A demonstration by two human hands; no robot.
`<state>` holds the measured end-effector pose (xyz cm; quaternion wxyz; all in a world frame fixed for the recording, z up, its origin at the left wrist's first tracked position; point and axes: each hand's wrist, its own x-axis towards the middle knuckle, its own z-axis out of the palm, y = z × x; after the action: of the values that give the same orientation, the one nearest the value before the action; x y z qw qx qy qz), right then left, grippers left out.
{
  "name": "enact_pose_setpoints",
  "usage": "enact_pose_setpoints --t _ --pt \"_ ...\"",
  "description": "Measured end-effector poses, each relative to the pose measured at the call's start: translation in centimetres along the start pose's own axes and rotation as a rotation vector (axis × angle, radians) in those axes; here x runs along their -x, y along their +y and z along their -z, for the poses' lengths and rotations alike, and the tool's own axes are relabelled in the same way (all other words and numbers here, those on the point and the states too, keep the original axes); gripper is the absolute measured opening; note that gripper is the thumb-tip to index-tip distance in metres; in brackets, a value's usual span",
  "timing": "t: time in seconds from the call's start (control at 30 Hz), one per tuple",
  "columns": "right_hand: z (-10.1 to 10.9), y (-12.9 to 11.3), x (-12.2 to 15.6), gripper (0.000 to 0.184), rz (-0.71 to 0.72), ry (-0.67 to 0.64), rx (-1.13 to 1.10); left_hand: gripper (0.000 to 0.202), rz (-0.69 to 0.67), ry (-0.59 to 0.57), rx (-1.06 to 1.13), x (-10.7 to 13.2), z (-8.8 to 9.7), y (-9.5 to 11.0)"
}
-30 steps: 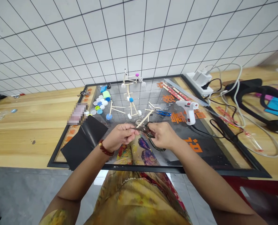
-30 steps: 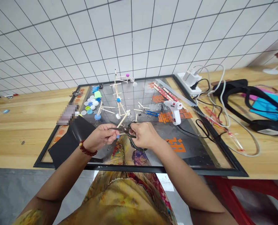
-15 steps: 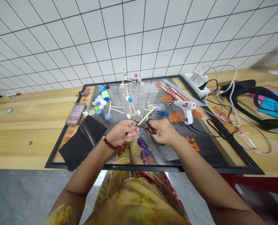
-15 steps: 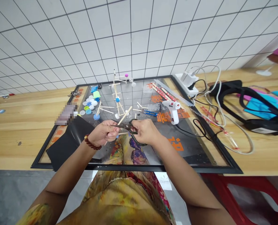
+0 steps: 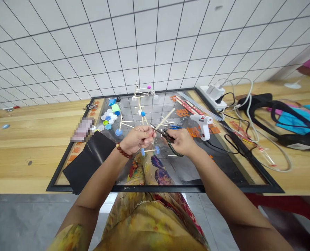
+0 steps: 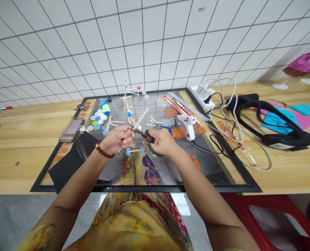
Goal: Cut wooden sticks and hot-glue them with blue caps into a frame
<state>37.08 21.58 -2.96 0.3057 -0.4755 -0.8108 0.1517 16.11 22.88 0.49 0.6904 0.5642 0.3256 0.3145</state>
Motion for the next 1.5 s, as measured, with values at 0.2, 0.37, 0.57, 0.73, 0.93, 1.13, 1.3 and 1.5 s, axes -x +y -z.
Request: enact_pose_setpoints --t 0.2,0.37,0.57,0.73,0.93,1.13,1.3,1.5 --pt "3.5 -0.7 -5.2 0.037 -0.176 0.025 0.291 0.017 -0.559 0.571 -0.657 -4.0 0.5 2.8" --pt "4.3 -2.7 -7.4 0.027 -0.228 0.048 0.454 0.02 -0.757 0.732 -0.881 -5.2 0.3 3.4" --pt "3.3 -2.5 -7.3 0.027 -0.148 0.009 0.419 0.016 -0.678 0.608 -0.81 -4.6 0.6 3.2" --pt "3.1 -1.2 -7.4 0.024 -0.014 -0.024 0.241 0.02 -0.306 0.237 -0.211 -4.1 1.9 3.9" --pt "3.8 -0.5 -7.3 0.012 0.014 0.041 0.201 0.024 -0.316 0.28 -0.262 -4.1 0.6 3.7" --pt "2.5 -2.4 -7.5 0.012 -0.14 0.074 0.24 0.019 -0.775 0.805 -0.903 -4.3 -0.4 2.5" --pt "2.1 -1.7 -7.5 0.011 -0.049 0.07 0.168 0.024 -0.495 0.419 -0.388 -3.8 1.6 3.7" --pt "3.3 -0.1 -7.6 0.009 -0.008 0.052 0.191 0.026 -0.316 0.263 -0.305 -4.1 1.6 3.9"
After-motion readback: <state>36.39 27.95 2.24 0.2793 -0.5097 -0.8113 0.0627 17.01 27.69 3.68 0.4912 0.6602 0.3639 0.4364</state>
